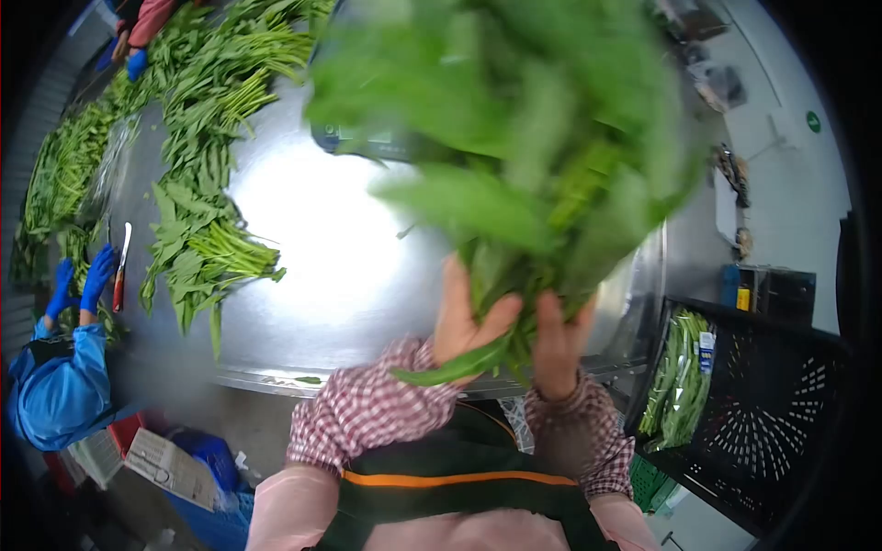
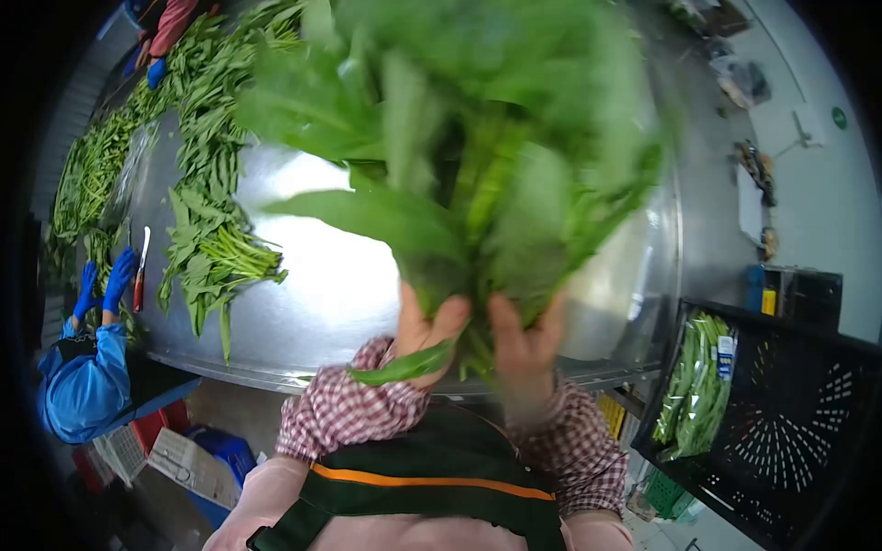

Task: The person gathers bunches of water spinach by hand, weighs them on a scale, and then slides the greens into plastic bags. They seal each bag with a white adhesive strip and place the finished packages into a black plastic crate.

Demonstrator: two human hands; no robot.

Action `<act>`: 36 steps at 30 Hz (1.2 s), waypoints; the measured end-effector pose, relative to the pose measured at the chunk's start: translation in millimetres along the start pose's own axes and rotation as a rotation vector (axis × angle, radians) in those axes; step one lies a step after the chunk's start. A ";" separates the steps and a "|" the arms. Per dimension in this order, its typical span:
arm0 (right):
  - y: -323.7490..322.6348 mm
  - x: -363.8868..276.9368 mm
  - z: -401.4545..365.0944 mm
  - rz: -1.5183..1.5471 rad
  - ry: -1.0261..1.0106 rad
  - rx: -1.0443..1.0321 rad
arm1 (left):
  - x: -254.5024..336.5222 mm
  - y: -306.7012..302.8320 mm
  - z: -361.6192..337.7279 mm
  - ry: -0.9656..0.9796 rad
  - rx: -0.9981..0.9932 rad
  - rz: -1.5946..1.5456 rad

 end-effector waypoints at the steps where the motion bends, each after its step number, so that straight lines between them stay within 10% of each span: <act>1: -13.8 -1.1 8.4 0.008 -0.093 0.048 | -8.1 8.7 12.7 -0.038 -0.071 0.084; 5: -133.7 31.5 22.5 -0.002 0.100 0.127 | -100.2 104.0 18.4 -0.071 -0.100 0.132; 9: -186.4 157.0 28.2 -0.173 0.413 0.196 | -205.9 97.2 17.5 -0.564 0.054 0.259; 13: -219.0 147.3 27.1 -0.518 0.601 -0.178 | -166.9 81.5 25.0 -0.274 0.090 0.849; 16: -296.5 97.2 48.8 -1.035 0.075 -0.008 | -91.8 54.9 27.4 0.003 0.073 1.252; 19: -345.4 171.5 69.4 -0.812 0.630 -0.038 | -135.3 14.7 49.2 -0.279 0.078 1.288; 21: -324.9 153.0 70.9 -0.591 0.767 -0.114 | -202.9 -14.9 64.4 -0.319 -0.014 0.843; 25: -214.5 88.3 -6.0 -0.052 1.005 -0.170 | -94.7 73.1 95.7 0.119 -0.412 1.383; 27: -135.4 89.2 -54.7 0.235 1.201 -0.295 | -81.2 95.7 88.4 -0.005 -0.858 1.715; 29: -72.7 104.3 -70.8 0.677 1.318 -0.208 | -73.6 88.7 61.4 0.066 -1.144 1.346; 31: -45.0 141.2 -84.1 0.787 1.402 -0.003 | -72.8 66.7 23.3 -0.412 -1.434 1.561; 36: -87.2 81.0 -89.4 0.479 1.140 -0.450 | -103.2 31.7 -12.2 -0.155 -1.169 1.759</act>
Point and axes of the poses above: each hand's wrist, its own z-axis towards the middle knuckle, its own y-axis out of the palm, x = y × z, the point moved 8 cm from there along z, towards the middle knuckle, and after that the axes turned 6 degrees about x, right-handed, at the moved point
